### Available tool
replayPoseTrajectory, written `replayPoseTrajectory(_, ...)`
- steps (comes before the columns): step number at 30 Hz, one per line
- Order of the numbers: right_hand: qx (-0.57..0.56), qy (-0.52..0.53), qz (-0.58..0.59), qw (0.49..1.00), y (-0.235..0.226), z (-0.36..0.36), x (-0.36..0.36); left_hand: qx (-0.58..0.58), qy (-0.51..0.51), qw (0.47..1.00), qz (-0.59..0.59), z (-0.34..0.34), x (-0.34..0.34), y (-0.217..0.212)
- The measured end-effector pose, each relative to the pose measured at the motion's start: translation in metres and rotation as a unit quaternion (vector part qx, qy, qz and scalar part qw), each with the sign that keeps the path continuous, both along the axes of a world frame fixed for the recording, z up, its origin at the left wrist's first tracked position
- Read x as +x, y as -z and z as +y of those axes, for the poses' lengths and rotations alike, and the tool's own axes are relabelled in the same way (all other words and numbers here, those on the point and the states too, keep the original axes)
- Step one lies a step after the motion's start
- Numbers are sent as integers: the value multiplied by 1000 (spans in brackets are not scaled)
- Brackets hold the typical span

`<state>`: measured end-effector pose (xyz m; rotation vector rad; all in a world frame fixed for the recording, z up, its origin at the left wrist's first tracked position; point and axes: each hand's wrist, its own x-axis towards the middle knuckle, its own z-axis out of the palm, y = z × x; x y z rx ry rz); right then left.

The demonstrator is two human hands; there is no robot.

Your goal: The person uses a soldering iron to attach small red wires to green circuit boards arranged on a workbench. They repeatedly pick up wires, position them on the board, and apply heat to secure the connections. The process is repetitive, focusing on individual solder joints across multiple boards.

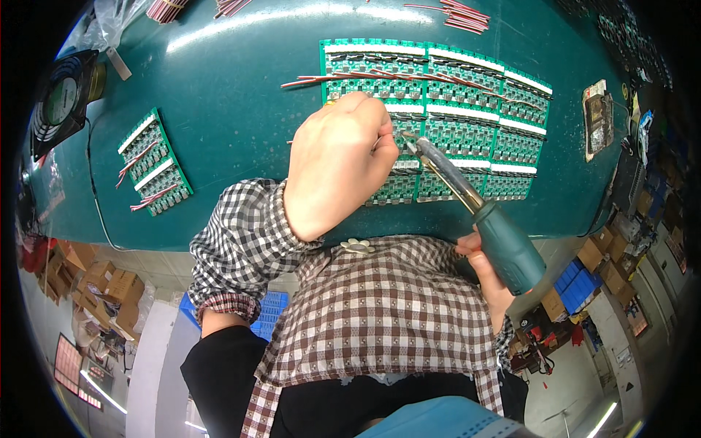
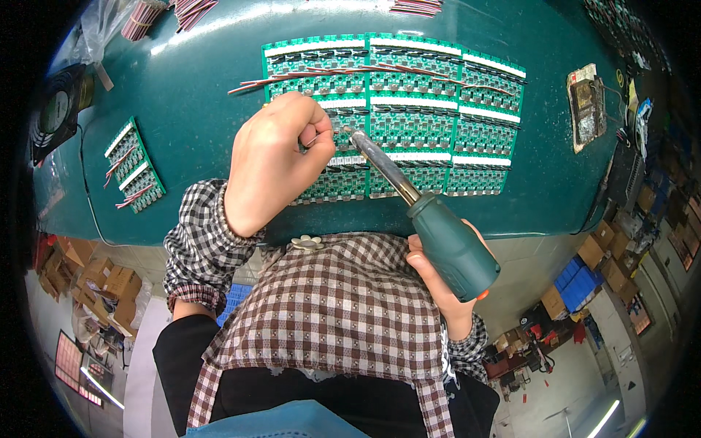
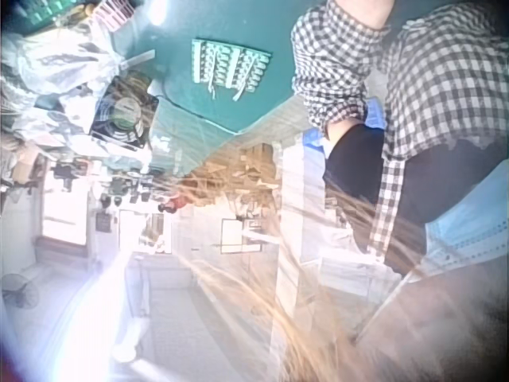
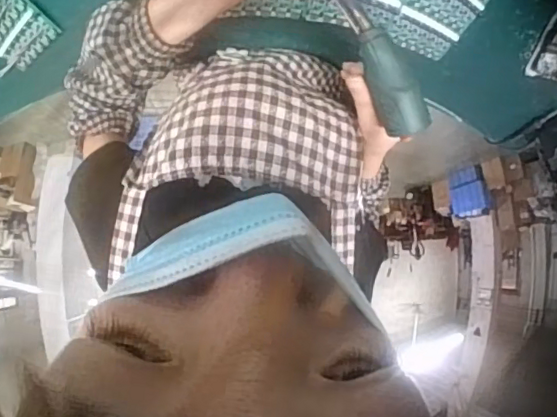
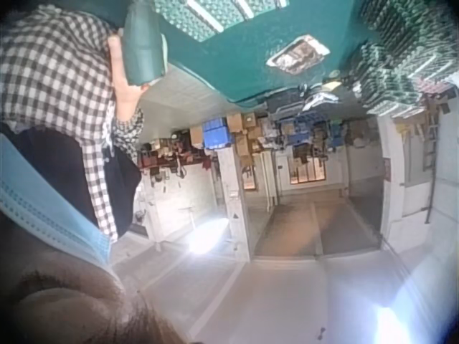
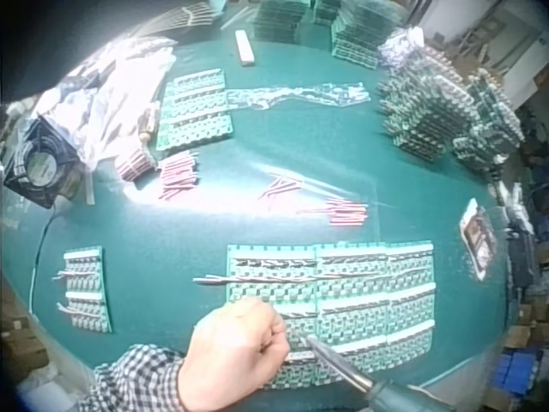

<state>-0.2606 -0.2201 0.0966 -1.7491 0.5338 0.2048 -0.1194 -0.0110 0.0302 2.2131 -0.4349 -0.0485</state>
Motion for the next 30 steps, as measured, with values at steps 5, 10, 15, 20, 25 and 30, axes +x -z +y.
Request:
replayPoseTrajectory(5, -5, -15, 15, 1000, -2, -2, 0, 1, -2, 1000, -2, 0, 0, -1)
replayPoseTrajectory(10, -1, 1, 12, 1000, -3, 0, -1, 3, -2, 1000, 7, 0, 0, -1)
replayPoseTrajectory(15, -26, -30, 12, 999, -6, -3, 0, 16, -7, 1000, -10, 1, -2, -1)
replayPoseTrajectory(20, -31, -38, 4, 999, -5, -2, 1, 17, -4, 1000, -19, 1, -2, 0)
replayPoseTrajectory(25, 19, 5, 10, 1000, -6, 2, 2, 10, -17, 1000, -15, 1, -6, 3)
replayPoseTrajectory(30, 10, -9, -1, 1000, 0, -3, -3, 10, -21, 1000, -18, 0, -6, 4)
